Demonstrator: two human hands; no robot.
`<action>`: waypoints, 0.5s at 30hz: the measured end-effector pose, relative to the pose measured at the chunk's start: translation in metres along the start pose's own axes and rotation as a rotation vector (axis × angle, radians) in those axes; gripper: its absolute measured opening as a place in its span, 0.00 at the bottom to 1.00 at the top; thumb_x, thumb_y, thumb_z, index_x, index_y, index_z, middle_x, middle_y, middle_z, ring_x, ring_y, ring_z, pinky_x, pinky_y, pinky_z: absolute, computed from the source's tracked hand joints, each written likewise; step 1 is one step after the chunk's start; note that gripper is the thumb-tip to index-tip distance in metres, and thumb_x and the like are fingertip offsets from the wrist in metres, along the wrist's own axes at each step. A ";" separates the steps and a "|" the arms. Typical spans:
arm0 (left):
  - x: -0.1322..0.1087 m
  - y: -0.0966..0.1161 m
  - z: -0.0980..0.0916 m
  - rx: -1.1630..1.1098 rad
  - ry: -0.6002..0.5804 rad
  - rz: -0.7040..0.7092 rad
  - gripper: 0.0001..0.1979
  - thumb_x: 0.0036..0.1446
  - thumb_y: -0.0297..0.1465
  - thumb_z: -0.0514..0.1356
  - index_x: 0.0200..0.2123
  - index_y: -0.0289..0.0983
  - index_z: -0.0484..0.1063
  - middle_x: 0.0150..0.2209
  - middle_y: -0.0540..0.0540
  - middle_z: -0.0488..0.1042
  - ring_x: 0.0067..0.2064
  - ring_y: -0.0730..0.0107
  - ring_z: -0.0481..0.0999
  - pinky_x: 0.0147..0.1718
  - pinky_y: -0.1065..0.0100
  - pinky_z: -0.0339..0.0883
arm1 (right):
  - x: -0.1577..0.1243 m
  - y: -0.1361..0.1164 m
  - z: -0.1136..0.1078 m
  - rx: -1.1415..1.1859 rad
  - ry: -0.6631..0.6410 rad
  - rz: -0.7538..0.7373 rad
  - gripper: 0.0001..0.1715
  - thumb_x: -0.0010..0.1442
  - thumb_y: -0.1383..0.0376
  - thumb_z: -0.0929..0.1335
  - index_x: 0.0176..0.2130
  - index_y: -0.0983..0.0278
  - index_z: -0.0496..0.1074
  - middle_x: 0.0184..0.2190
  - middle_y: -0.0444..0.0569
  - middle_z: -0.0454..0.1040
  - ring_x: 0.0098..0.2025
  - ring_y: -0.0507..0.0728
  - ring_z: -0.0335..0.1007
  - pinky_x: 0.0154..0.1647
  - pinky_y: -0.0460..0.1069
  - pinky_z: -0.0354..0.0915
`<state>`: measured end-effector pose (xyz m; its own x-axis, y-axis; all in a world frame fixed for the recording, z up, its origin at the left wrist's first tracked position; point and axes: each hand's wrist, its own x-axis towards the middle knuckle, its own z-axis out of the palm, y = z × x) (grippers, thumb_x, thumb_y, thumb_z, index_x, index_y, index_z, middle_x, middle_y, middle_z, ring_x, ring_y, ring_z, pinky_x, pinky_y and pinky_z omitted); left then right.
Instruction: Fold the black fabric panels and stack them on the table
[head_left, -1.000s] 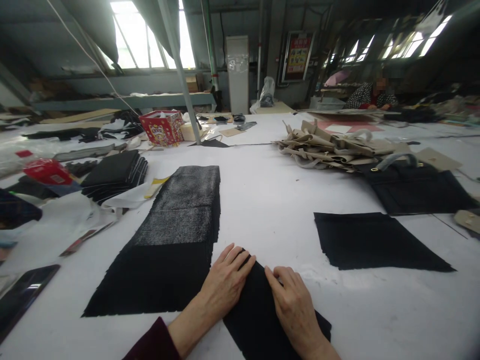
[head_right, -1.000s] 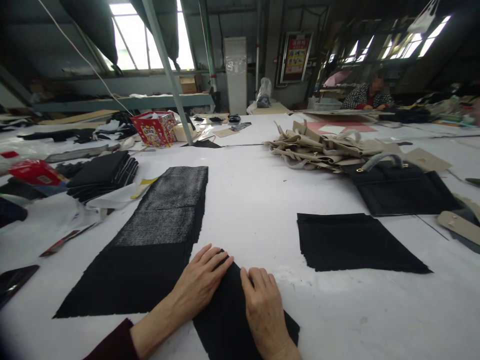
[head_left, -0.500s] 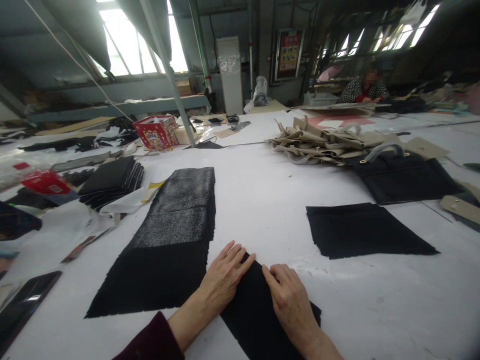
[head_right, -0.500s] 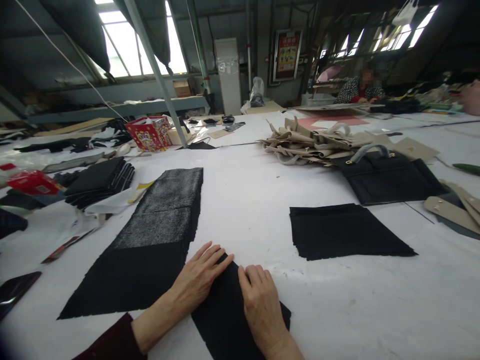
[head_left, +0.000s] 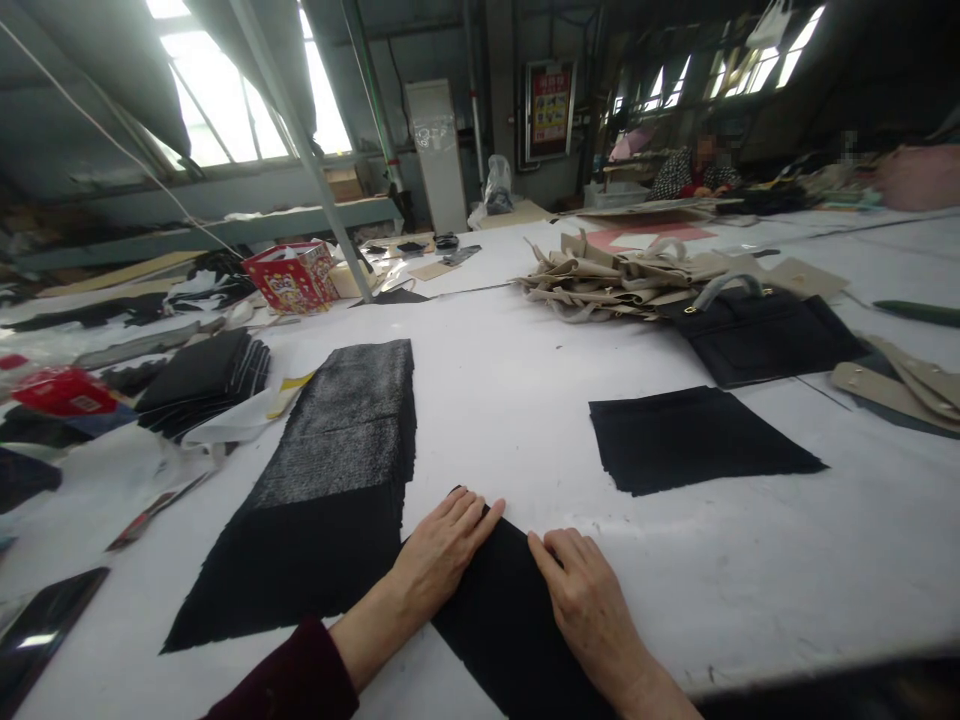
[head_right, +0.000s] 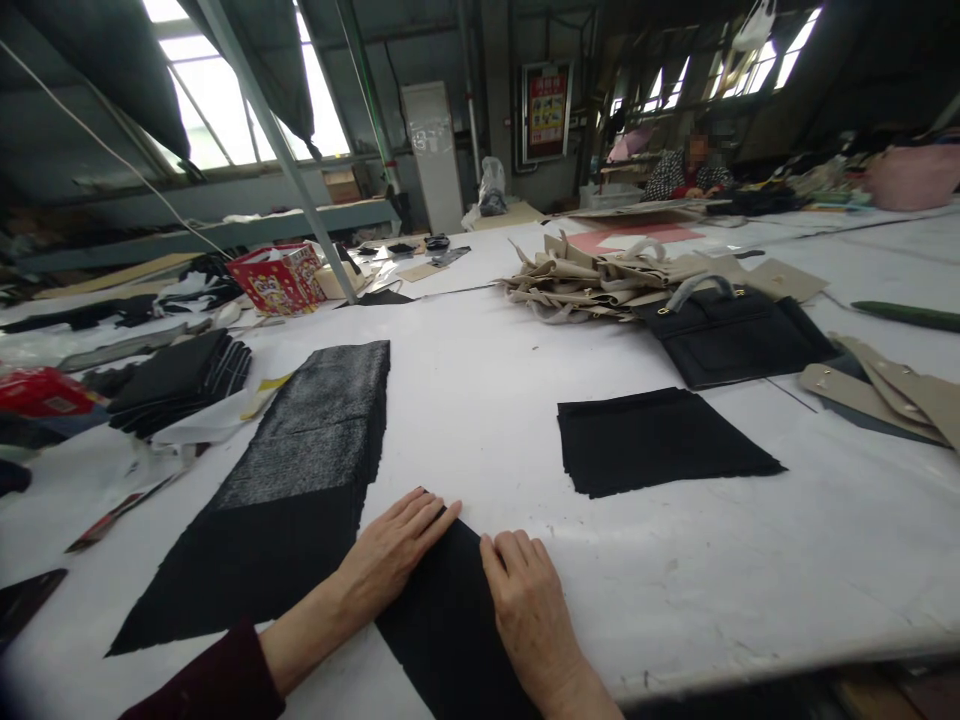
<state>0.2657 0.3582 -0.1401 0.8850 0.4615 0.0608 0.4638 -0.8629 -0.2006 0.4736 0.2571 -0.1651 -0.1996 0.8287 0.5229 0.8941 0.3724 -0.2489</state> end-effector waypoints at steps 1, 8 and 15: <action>0.000 0.001 -0.001 0.011 -0.004 0.007 0.32 0.62 0.21 0.52 0.68 0.33 0.50 0.56 0.38 0.66 0.60 0.56 0.65 0.65 0.55 0.49 | -0.002 0.001 -0.001 -0.006 -0.006 -0.002 0.18 0.66 0.77 0.59 0.51 0.72 0.70 0.35 0.52 0.66 0.37 0.59 0.61 0.38 0.54 0.60; 0.004 0.002 -0.010 -0.021 0.001 0.050 0.28 0.64 0.21 0.51 0.66 0.38 0.54 0.57 0.42 0.65 0.59 0.59 0.64 0.64 0.55 0.52 | -0.013 0.005 -0.012 -0.017 -0.014 -0.001 0.18 0.64 0.77 0.60 0.51 0.72 0.70 0.35 0.52 0.67 0.37 0.59 0.61 0.37 0.54 0.60; 0.008 0.012 -0.013 -0.013 -0.040 0.080 0.30 0.63 0.17 0.47 0.67 0.35 0.50 0.52 0.40 0.68 0.55 0.61 0.68 0.58 0.60 0.61 | -0.024 0.011 -0.021 -0.042 -0.040 -0.006 0.20 0.64 0.78 0.60 0.53 0.70 0.69 0.35 0.51 0.67 0.37 0.58 0.61 0.38 0.54 0.61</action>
<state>0.2791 0.3490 -0.1289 0.9170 0.3989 0.0055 0.3925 -0.8997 -0.1909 0.4962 0.2327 -0.1635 -0.2204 0.8425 0.4915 0.9085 0.3607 -0.2110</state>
